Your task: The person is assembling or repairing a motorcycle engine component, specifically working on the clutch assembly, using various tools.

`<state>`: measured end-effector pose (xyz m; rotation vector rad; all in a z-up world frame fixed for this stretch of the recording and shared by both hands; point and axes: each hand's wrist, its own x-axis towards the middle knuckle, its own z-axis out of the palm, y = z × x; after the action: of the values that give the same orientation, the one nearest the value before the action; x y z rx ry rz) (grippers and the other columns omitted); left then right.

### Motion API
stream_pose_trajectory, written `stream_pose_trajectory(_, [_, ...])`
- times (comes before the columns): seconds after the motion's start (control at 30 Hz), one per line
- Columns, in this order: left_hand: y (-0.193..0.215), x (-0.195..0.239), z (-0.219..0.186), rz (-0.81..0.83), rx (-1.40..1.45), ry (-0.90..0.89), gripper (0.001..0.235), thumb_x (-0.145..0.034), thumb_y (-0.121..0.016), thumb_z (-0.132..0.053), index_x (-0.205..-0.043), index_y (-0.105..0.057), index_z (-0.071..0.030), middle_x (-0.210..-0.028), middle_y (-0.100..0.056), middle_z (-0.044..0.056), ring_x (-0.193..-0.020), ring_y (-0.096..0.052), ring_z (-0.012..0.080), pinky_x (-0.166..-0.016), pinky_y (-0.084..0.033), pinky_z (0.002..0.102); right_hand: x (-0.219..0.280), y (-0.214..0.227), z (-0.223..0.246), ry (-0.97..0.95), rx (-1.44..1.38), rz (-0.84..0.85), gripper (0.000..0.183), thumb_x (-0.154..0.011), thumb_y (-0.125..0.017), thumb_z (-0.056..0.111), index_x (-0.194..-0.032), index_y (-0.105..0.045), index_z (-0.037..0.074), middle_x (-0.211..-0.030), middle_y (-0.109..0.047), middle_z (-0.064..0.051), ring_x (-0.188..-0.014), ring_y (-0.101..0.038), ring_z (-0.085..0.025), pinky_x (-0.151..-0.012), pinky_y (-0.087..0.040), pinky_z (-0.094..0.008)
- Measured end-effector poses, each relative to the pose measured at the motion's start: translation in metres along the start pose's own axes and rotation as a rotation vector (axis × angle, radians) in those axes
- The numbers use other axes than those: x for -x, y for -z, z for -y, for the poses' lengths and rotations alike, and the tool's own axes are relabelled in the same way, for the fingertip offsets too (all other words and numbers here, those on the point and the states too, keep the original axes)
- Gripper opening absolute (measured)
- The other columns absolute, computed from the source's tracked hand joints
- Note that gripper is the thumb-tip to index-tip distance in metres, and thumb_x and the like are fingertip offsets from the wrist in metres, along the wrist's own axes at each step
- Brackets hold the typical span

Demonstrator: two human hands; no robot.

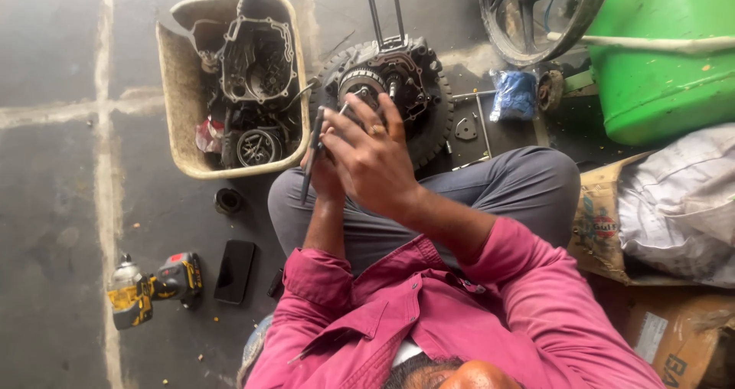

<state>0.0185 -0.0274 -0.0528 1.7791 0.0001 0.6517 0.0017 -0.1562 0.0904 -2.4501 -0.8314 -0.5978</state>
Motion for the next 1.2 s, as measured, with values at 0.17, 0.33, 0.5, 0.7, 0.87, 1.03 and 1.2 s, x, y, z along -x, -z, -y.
stream_pose_trajectory(0.17, [-0.01,0.01,0.039,0.178,0.997,0.283,0.047,-0.119,-0.033,-0.037,-0.143,-0.054,-0.003,-0.142,-0.059,0.018,-0.133,-0.057,0.0301,-0.117,-0.046,0.045,-0.01,0.005,0.01,-0.018,-0.017,0.033,0.06,-0.094,-0.072,0.053,-0.12,-0.073,-0.001,-0.133,-0.066,-0.013,-0.139,-0.052,-0.034,-0.126,-0.013,-0.063])
stream_pose_trajectory(0.33, [-0.002,0.004,0.028,0.305,1.535,0.45,0.052,-0.116,-0.027,-0.039,-0.149,-0.046,-0.004,-0.151,-0.051,0.016,-0.142,-0.051,0.0281,-0.123,-0.041,0.044,-0.005,-0.018,0.012,-0.01,0.107,-0.008,0.057,-0.088,-0.072,0.047,-0.122,-0.075,0.002,-0.135,-0.067,-0.01,-0.144,-0.049,-0.03,-0.128,-0.012,-0.06])
stream_pose_trajectory(0.5, [-0.006,0.008,0.032,0.342,1.334,0.35,0.054,-0.114,-0.026,-0.041,-0.149,-0.044,-0.005,-0.154,-0.048,0.014,-0.145,-0.048,0.0252,-0.124,-0.039,0.041,-0.008,-0.018,0.007,0.3,0.355,0.126,0.029,-0.091,-0.07,0.024,-0.116,-0.076,0.012,-0.142,-0.064,-0.004,-0.152,-0.04,-0.031,-0.127,-0.006,-0.063])
stream_pose_trajectory(0.7, [-0.015,0.017,0.047,0.359,1.068,0.198,0.056,-0.111,-0.025,-0.044,-0.15,-0.041,-0.007,-0.159,-0.045,0.012,-0.15,-0.044,0.0212,-0.126,-0.037,0.038,0.005,-0.035,-0.017,0.612,0.183,0.133,0.015,-0.094,-0.069,0.019,-0.109,-0.071,0.02,-0.15,-0.057,-0.009,-0.153,-0.037,-0.033,-0.127,-0.013,-0.056])
stream_pose_trajectory(0.87, [-0.017,0.008,0.055,0.347,0.962,0.127,0.057,-0.11,-0.024,-0.045,-0.151,-0.04,-0.008,-0.161,-0.043,0.01,-0.151,-0.043,0.0194,-0.126,-0.036,0.037,0.015,-0.034,0.001,0.374,-0.301,-0.218,0.023,-0.1,-0.066,0.02,-0.123,-0.065,0.021,-0.157,-0.053,-0.01,-0.155,-0.04,-0.029,-0.13,-0.027,-0.046])
stream_pose_trajectory(1.03, [-0.015,0.007,0.05,0.302,0.999,0.238,0.054,-0.111,-0.026,-0.041,-0.155,-0.036,-0.01,-0.161,-0.042,0.009,-0.148,-0.044,0.0191,-0.122,-0.038,0.037,0.001,-0.015,0.017,-0.13,-0.307,-0.185,0.069,-0.089,-0.07,0.035,-0.143,-0.056,-0.004,-0.154,-0.048,-0.017,-0.15,-0.035,-0.035,-0.125,-0.022,-0.053])
stream_pose_trajectory(1.2, [-0.013,0.011,0.048,0.24,1.026,0.324,0.053,-0.112,-0.028,-0.038,-0.157,-0.034,-0.011,-0.162,-0.042,0.008,-0.146,-0.046,0.0189,-0.12,-0.039,0.037,0.002,-0.026,0.001,0.286,0.137,0.044,0.044,-0.097,-0.066,0.019,-0.141,-0.06,0.017,-0.158,-0.05,-0.003,-0.155,-0.035,-0.03,-0.128,-0.017,-0.058])
